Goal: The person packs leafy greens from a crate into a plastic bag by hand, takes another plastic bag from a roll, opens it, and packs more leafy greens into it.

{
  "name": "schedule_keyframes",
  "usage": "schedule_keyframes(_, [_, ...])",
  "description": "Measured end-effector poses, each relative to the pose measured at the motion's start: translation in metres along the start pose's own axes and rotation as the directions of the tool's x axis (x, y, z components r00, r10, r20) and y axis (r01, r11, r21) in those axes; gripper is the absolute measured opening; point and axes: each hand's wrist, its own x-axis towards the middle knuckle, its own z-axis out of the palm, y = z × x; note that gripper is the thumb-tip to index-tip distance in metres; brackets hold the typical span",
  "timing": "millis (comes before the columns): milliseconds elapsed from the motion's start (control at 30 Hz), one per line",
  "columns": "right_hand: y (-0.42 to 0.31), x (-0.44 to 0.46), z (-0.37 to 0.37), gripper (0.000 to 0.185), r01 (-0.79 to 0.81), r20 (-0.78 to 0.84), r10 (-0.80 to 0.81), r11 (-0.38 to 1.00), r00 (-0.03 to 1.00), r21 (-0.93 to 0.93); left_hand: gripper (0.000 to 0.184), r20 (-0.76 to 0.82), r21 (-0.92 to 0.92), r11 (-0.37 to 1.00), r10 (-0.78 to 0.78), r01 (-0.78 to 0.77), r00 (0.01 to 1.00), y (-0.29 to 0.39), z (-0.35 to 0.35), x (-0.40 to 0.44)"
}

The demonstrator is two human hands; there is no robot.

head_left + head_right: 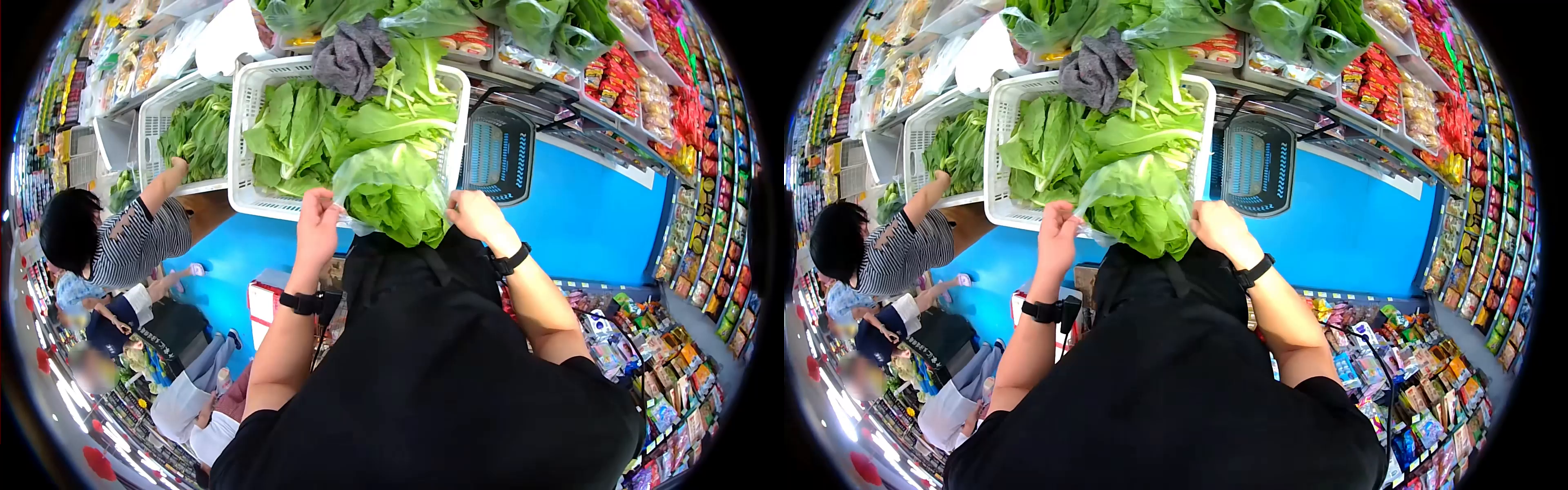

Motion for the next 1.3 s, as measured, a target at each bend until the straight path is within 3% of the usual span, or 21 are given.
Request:
schedule_keyframes(33, [0.002, 0.001, 0.002, 0.032, -0.005, -0.002, 0.005, 1.0, 1.0, 0.003, 0.024, -0.019, -0.307, 0.949, -0.077, 0.067, 0.997, -0.004, 0.005, -0.001])
schedule_keyframes(67, [0.002, 0.003, 0.005, 0.031, -0.016, -0.013, 0.016, 1.0, 1.0, 0.0, 0.021, 0.027, -0.45, 0.881, -0.15, 0.146, 0.988, -0.007, 0.007, -0.003])
schedule_keyframes(100, [0.003, 0.003, 0.008, 0.031, -0.026, -0.023, 0.026, 1.0, 0.999, -0.004, 0.021, 0.032, -0.447, 0.882, -0.151, 0.149, 0.988, -0.005, 0.011, -0.007])
schedule_keyframes(167, [0.005, 0.003, 0.012, 0.031, -0.046, -0.015, 0.045, 0.998, 0.999, -0.044, 0.019, 0.001, -0.709, 0.697, -0.149, 0.105, 0.989, 0.0, 0.015, -0.013])
schedule_keyframes(233, [0.005, 0.004, 0.014, 0.026, -0.001, 0.026, 0.001, 1.0, 1.0, -0.016, 0.019, -0.002, -0.722, 0.685, -0.137, 0.093, 0.991, 0.006, 0.013, -0.018])
schedule_keyframes(367, [-0.004, 0.008, 0.018, 0.022, 0.17, -0.09, -0.156, 0.97, 0.984, 0.176, 0.021, -0.022, -0.795, 0.604, -0.116, 0.053, 0.993, 0.021, -0.001, -0.032])
schedule_keyframes(567, [-0.031, 0.021, 0.002, 0.026, 0.31, -0.054, -0.316, 0.86, 0.947, 0.406, 0.041, -0.098, -0.85, 0.521, -0.017, -0.074, 0.995, 0.078, -0.049, -0.067])
schedule_keyframes(700, [-0.03, 0.054, -0.004, 0.019, 0.331, -0.267, -0.265, 0.911, 0.927, 0.246, 0.049, -0.134, -0.85, 0.514, 0.003, -0.117, 0.991, 0.09, -0.079, -0.087])
schedule_keyframes(767, [-0.029, 0.073, -0.012, 0.024, 0.376, -0.512, -0.283, 0.923, 0.811, 0.085, 0.053, -0.177, -0.84, 0.518, 0.018, -0.16, 0.984, 0.089, -0.093, -0.094])
schedule_keyframes(833, [-0.025, 0.099, -0.022, 0.035, 0.302, -0.558, -0.323, 0.944, 0.764, -0.132, 0.051, -0.218, -0.825, 0.534, -0.004, -0.182, 0.976, 0.093, -0.106, -0.1])
schedule_keyframes(867, [-0.022, 0.113, -0.022, 0.043, 0.237, -0.626, -0.375, 0.926, 0.684, -0.295, 0.051, -0.24, -0.816, 0.536, 0.025, -0.216, 0.97, 0.089, -0.117, -0.101])
schedule_keyframes(967, [-0.007, 0.147, -0.017, 0.063, 0.02, -0.589, -0.367, 0.859, 0.72, -0.511, 0.05, -0.303, -0.802, 0.528, 0.044, -0.28, 0.952, 0.084, -0.145, -0.106])
schedule_keyframes(1000, [-0.008, 0.153, -0.019, 0.048, -0.044, -0.551, -0.341, 0.821, 0.762, -0.569, 0.051, -0.315, -0.803, 0.514, 0.064, -0.302, 0.947, 0.083, -0.153, -0.109])
schedule_keyframes(1033, [-0.008, 0.155, -0.019, 0.048, -0.042, -0.548, -0.345, 0.819, 0.762, -0.573, 0.052, -0.325, -0.805, 0.499, 0.085, -0.322, 0.942, 0.082, -0.16, -0.111])
schedule_keyframes(1100, [-0.009, 0.157, -0.021, 0.027, -0.032, -0.4, -0.267, 0.797, 0.877, -0.603, 0.051, -0.332, -0.806, 0.495, 0.076, -0.324, 0.94, 0.08, -0.169, -0.116])
schedule_keyframes(1133, [-0.008, 0.155, -0.02, 0.019, -0.008, -0.369, -0.299, 0.768, 0.88, -0.64, 0.05, -0.318, -0.81, 0.485, 0.106, -0.328, 0.942, 0.079, -0.173, -0.118])
schedule_keyframes(1300, [-0.039, 0.119, 0.001, 0.02, 0.169, -0.284, -0.368, 0.824, 0.885, -0.541, 0.049, -0.321, -0.836, 0.434, 0.11, -0.336, 0.941, 0.082, -0.176, -0.118])
